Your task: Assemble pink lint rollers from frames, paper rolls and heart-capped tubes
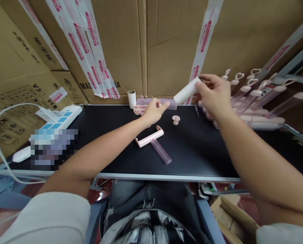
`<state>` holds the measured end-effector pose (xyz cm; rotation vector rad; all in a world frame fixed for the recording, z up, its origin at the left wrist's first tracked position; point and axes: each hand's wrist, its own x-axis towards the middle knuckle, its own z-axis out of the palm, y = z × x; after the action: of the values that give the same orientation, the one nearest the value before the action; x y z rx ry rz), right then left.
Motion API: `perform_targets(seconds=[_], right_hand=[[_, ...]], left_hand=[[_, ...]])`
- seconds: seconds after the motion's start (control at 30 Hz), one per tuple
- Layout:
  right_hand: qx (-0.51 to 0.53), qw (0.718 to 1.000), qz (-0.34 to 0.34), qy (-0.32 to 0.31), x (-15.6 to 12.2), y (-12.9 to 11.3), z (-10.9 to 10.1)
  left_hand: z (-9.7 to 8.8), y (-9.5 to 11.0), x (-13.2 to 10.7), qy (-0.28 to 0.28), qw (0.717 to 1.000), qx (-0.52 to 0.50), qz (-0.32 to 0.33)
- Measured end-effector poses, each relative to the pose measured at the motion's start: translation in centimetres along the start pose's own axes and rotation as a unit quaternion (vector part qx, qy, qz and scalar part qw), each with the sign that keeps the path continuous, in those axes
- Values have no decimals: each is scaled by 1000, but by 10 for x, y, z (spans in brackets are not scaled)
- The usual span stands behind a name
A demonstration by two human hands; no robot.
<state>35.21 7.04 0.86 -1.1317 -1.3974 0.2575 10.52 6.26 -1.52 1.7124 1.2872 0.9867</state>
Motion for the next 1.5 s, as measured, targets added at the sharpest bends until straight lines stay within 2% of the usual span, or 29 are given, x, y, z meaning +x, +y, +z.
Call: perform_targets(seconds=[0.1, 0.2, 0.27, 0.37, 0.47, 0.53, 0.6, 0.67, 0.73, 0.8, 0.83, 0.87, 0.9, 0.93, 0.97, 1.03, 1.1, 1.13, 1.17, 1.27, 1.3, 1.37, 1.5], right_hand=[[-206, 978, -1, -9, 15, 21, -2], [-318, 945, 42, -63, 26, 41, 7], [-339, 934, 67, -92, 30, 50, 14], [-353, 927, 76, -99, 30, 54, 20], [-362, 930, 21, -62, 15, 39, 19], [-348, 934, -31, -77, -3, 20, 17], [-313, 935, -30, -161, -24, -2, 15], [-282, 929, -9, -238, -45, -26, 13], [-260, 909, -6, -325, -65, -48, 13], [-226, 875, 5, -429, -84, -68, 17], [-208, 850, 15, -485, -94, -76, 21], [-198, 825, 24, -529, -102, -83, 25], [-197, 808, 27, -555, -111, -87, 29], [-198, 804, 24, -560, -117, -91, 33], [-199, 812, 17, -548, -123, -92, 37], [-181, 852, -10, -490, -128, -92, 40], [-140, 889, -55, -433, -127, -90, 37], [-120, 900, -84, -410, -124, -88, 35], [-106, 907, -116, -391, -121, -86, 31], [-96, 909, -194, -355, -109, -81, 21], [-97, 909, -212, -344, -105, -78, 18], [-106, 911, -240, -318, -96, -74, 13], [-174, 923, -265, -220, -81, -72, 3]], left_hand=[[0, -3, 5, -110, 991, 80, -3], [3, -1, 12, -156, 965, 207, 39], [6, 0, 19, -172, 946, 263, 73], [13, -2, 30, -190, 935, 290, 79], [17, -4, 36, -179, 926, 320, 89], [14, 0, 35, -164, 922, 336, 99], [4, 9, 26, -144, 912, 368, 113], [-13, 20, 10, -136, 886, 424, 126], [-33, 29, -12, -196, 855, 470, 94], [-51, 32, -36, -279, 825, 488, 52], [-58, 30, -47, -319, 822, 470, 29], [-63, 27, -56, -339, 834, 435, 16], [-66, 22, -64, -333, 858, 391, 13], [-68, 17, -71, -309, 887, 344, 16], [-69, 13, -76, -272, 917, 291, 24], [-71, 6, -82, -185, 968, 164, 34], [-74, 5, -86, -140, 990, 8, 18], [-77, 6, -87, -150, 987, -64, -4], [-80, 8, -88, -185, 974, -124, -33], [-83, 14, -87, -347, 905, -227, -92], [-81, 17, -85, -375, 889, -247, -91], [-72, 22, -80, -363, 887, -278, -56], [-45, 40, -68, -256, 923, -285, 21]])
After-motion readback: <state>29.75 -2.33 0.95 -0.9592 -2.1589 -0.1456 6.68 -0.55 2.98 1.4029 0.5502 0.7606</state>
